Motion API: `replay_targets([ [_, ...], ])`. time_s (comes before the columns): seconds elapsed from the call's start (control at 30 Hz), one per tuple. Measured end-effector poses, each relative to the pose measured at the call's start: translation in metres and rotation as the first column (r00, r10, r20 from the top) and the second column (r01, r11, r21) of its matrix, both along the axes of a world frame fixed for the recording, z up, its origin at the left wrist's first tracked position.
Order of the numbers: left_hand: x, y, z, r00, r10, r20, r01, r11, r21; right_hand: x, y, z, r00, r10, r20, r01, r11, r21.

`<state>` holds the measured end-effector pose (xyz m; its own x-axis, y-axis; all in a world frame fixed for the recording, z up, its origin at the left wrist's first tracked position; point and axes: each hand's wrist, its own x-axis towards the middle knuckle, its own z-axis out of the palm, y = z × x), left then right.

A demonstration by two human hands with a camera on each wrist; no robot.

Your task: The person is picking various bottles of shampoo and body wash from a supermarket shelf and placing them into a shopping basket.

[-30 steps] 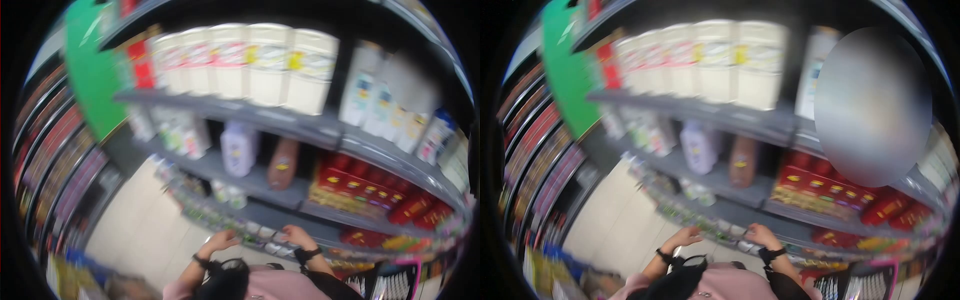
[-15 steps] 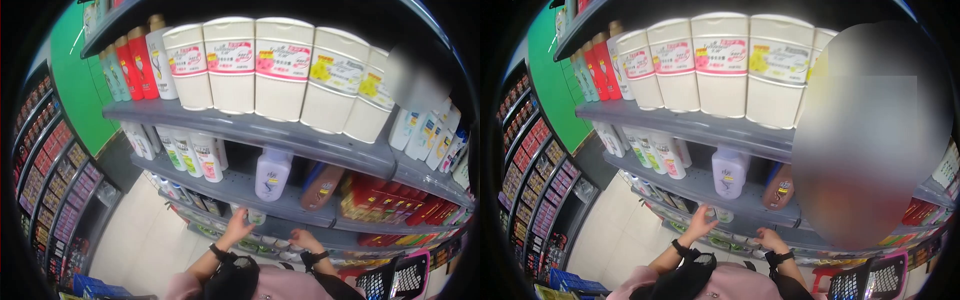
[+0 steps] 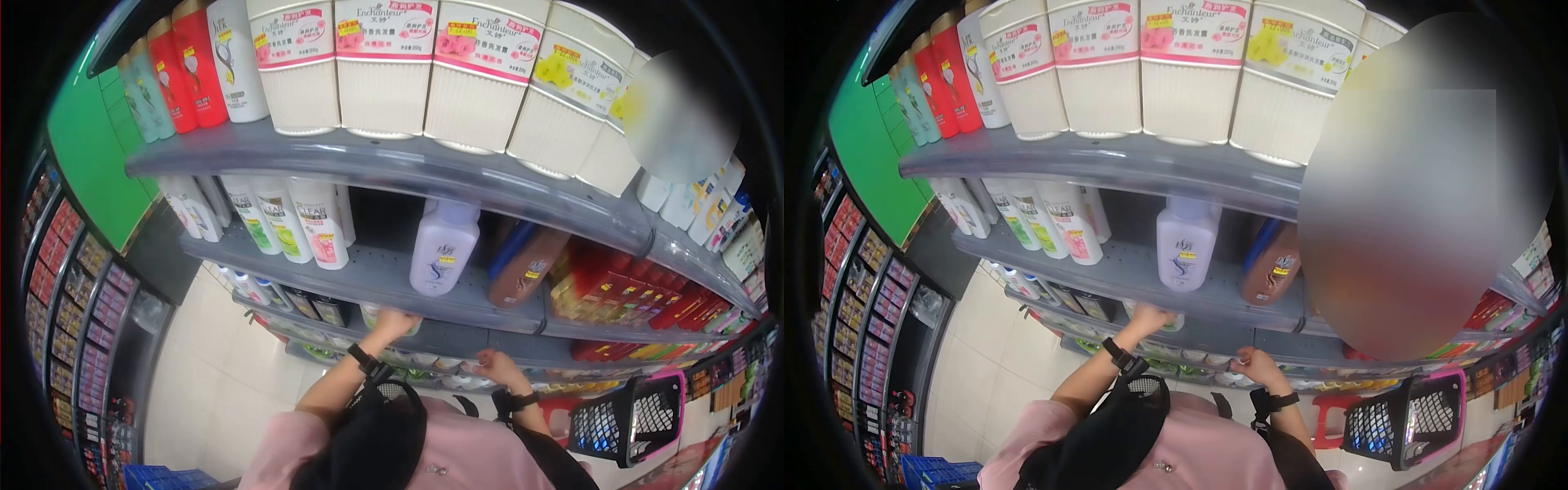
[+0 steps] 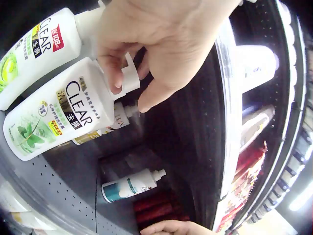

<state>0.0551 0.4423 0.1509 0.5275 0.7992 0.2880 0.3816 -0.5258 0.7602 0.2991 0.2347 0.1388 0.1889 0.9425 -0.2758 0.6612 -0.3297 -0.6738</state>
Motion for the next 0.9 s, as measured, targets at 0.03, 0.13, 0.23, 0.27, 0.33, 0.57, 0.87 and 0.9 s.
replay_targets([
  [0.03,0.0,-0.001,-0.001,0.999,0.032,-0.026,-0.031,0.999,0.017,-0.002,-0.002,0.004,1.0,0.004,-0.018,-0.004,1.0,0.0],
  [0.13,0.0,-0.004,0.006,0.996,0.076,-0.047,-0.079,0.995,-0.057,-0.003,-0.007,0.008,0.999,0.001,-0.047,-0.002,1.0,-0.023],
  [0.23,-0.005,-0.006,0.005,0.993,0.103,-0.06,-0.107,0.992,-0.063,-0.008,-0.011,0.013,0.999,-0.005,-0.049,0.004,0.999,-0.034],
  [0.27,-0.007,-0.007,0.003,0.992,0.108,-0.069,-0.107,0.994,0.023,-0.009,-0.012,0.015,0.999,-0.013,-0.036,0.012,1.0,-0.022],
  [0.33,-0.008,-0.007,-0.003,0.994,0.102,-0.035,-0.099,0.991,0.09,-0.012,-0.014,0.016,0.999,-0.014,-0.047,0.013,1.0,-0.023],
  [0.57,-0.002,-0.001,-0.014,0.994,0.087,0.067,-0.082,0.994,-0.076,-0.014,0.003,0.031,0.996,-0.002,-0.088,0.004,1.0,0.019],
  [0.87,-0.013,-0.004,-0.055,0.964,0.071,0.257,-0.007,0.971,-0.24,-0.029,0.001,0.022,0.992,0.058,-0.115,-0.061,0.998,-0.024],
  [0.9,-0.013,-0.005,-0.052,0.963,0.071,0.261,-0.007,0.971,-0.237,-0.03,0.004,0.025,0.989,0.066,-0.131,-0.068,0.998,-0.012],
])
